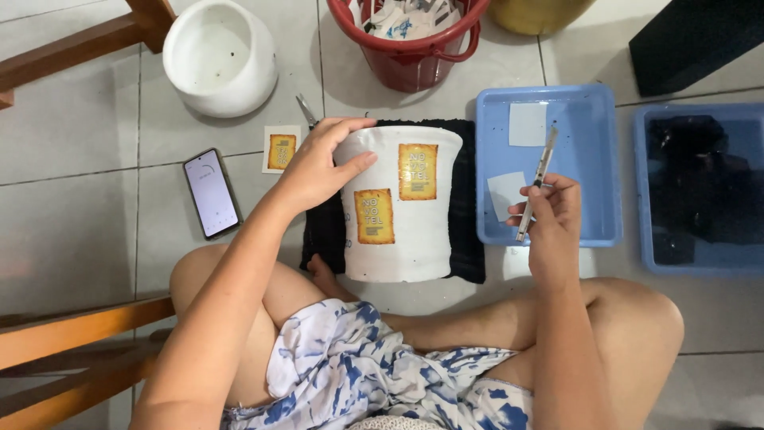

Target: Applying decorative labels to a white cylindrical container using a craft tool for precision placement and smoothing.

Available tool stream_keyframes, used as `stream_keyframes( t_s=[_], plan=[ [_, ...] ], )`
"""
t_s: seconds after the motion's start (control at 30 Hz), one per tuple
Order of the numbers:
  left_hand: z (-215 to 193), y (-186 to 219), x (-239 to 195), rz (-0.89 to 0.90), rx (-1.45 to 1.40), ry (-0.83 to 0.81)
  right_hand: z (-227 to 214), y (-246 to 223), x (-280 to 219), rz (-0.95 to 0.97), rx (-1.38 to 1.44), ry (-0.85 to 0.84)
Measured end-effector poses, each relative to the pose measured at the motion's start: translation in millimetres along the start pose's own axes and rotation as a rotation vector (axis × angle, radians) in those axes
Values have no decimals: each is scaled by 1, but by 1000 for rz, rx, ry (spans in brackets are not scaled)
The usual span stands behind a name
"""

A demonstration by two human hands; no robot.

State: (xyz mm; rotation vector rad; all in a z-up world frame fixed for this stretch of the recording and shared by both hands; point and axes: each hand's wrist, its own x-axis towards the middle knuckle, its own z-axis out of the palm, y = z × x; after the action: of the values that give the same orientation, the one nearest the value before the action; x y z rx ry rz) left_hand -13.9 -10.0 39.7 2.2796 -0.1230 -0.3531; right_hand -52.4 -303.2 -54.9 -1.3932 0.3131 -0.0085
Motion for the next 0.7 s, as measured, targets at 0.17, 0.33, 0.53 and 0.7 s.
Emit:
stream_keyframes(
  t_s=[0.17, 0.33, 0.53, 0.7],
  plan=[
    [-6, -33, -18, 117, -69, 247, 1, -3, -4, 24, -15, 23],
    [-3, -59, -39, 170, -190, 317, -5, 15, -5, 30, -64, -7],
    [0, -60, -32, 57, -82, 104, 3, 3, -36, 8, -105, -28],
    [17, -67, -15, 218, 78, 142, 28, -31, -90, 103, -129, 114]
  ],
)
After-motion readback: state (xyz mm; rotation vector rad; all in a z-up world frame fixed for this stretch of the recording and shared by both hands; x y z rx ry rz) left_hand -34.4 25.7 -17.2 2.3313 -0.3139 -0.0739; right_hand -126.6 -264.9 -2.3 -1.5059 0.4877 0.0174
